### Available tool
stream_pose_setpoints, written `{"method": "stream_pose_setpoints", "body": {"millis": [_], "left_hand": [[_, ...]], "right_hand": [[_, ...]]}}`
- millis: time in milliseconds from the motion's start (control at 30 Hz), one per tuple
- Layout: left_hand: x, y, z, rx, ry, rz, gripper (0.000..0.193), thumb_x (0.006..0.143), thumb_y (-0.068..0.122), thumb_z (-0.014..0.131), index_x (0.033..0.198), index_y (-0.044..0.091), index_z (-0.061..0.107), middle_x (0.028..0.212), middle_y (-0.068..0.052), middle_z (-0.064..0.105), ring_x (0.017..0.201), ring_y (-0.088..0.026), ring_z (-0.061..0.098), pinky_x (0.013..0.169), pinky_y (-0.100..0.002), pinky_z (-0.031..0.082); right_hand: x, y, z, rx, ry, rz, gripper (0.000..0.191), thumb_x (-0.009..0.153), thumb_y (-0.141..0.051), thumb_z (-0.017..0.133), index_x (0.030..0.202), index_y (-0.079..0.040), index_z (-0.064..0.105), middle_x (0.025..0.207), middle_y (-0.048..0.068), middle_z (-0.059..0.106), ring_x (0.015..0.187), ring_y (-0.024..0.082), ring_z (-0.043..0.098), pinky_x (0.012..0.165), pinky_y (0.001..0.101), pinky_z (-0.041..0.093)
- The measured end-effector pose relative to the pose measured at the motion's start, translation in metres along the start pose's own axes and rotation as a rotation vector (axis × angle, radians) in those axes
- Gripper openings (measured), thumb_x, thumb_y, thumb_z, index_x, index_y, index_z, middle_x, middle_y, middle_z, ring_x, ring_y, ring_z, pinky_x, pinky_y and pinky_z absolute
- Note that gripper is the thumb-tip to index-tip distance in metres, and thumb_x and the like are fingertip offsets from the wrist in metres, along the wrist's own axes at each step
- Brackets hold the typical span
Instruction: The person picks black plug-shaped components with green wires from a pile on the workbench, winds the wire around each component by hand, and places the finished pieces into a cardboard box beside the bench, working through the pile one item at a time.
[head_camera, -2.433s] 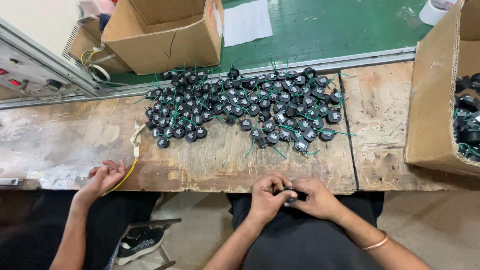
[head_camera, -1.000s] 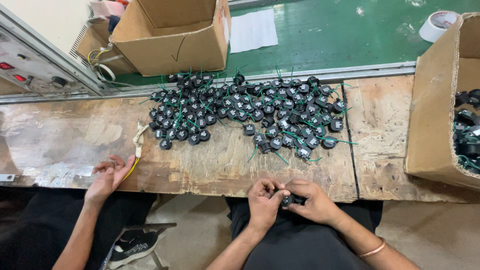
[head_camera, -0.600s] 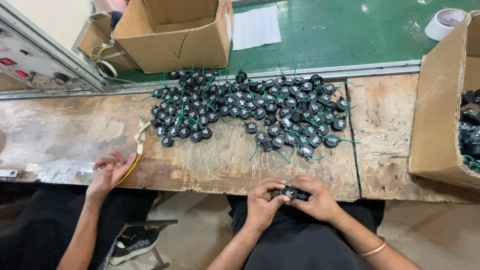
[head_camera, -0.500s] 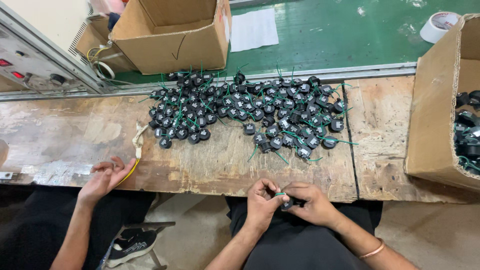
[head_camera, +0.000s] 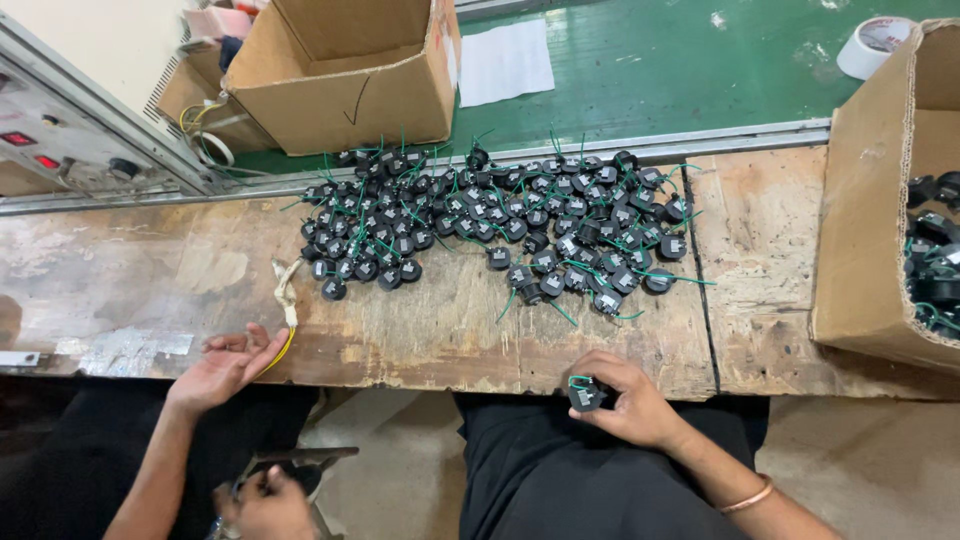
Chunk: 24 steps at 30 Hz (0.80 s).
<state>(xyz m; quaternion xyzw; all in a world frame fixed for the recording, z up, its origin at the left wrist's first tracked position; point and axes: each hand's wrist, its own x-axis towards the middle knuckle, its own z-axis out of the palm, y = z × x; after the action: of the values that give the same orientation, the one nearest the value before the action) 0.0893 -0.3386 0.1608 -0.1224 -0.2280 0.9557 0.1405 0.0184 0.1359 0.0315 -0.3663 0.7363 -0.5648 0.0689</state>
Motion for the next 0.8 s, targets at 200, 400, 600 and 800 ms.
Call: {"method": "stream_pose_setpoints", "body": {"millis": [200,400,600,800], "left_hand": [[0.023,0.03,0.039,-0.14,0.386,-0.141,0.02,0.075,0.004,0.055,0.059,0.011,0.046,0.123,-0.009,0.061,0.153,-0.026,0.021,0.105,-0.065,0.04],[0.022,0.024,0.038,-0.385,0.29,-0.128,0.006,0.085,-0.001,0.054,0.085,0.003,0.05,0.112,-0.013,0.057,0.134,-0.021,0.035,0.099,-0.037,0.043],[0.005,0.041,0.03,-0.108,-0.048,-0.091,0.032,0.097,0.003,0.061,0.125,-0.006,0.049,0.112,-0.009,0.054,0.102,-0.015,0.054,0.09,-0.023,0.044],[0.013,0.05,0.023,0.038,0.144,-0.064,0.054,0.1,0.004,0.052,0.142,-0.02,0.029,0.11,-0.006,0.054,0.099,-0.012,0.052,0.09,-0.023,0.044]], "right_hand": [[0.003,-0.004,0.002,-0.037,0.0,0.027,0.034,0.068,-0.01,0.086,0.098,-0.004,0.069,0.1,0.009,0.071,0.096,0.025,0.07,0.085,0.0362,0.055],[0.002,-0.004,-0.001,-0.062,0.016,0.047,0.033,0.069,-0.011,0.086,0.096,-0.004,0.068,0.099,0.009,0.071,0.096,0.026,0.071,0.087,0.0367,0.055],[0.006,-0.002,0.002,-0.082,0.029,0.031,0.031,0.068,-0.009,0.085,0.095,-0.004,0.07,0.097,0.009,0.072,0.095,0.026,0.072,0.087,0.0368,0.056],[0.005,-0.002,0.001,-0.06,-0.003,0.041,0.032,0.069,-0.01,0.085,0.096,-0.004,0.069,0.098,0.008,0.074,0.095,0.025,0.072,0.087,0.0366,0.056]]}}
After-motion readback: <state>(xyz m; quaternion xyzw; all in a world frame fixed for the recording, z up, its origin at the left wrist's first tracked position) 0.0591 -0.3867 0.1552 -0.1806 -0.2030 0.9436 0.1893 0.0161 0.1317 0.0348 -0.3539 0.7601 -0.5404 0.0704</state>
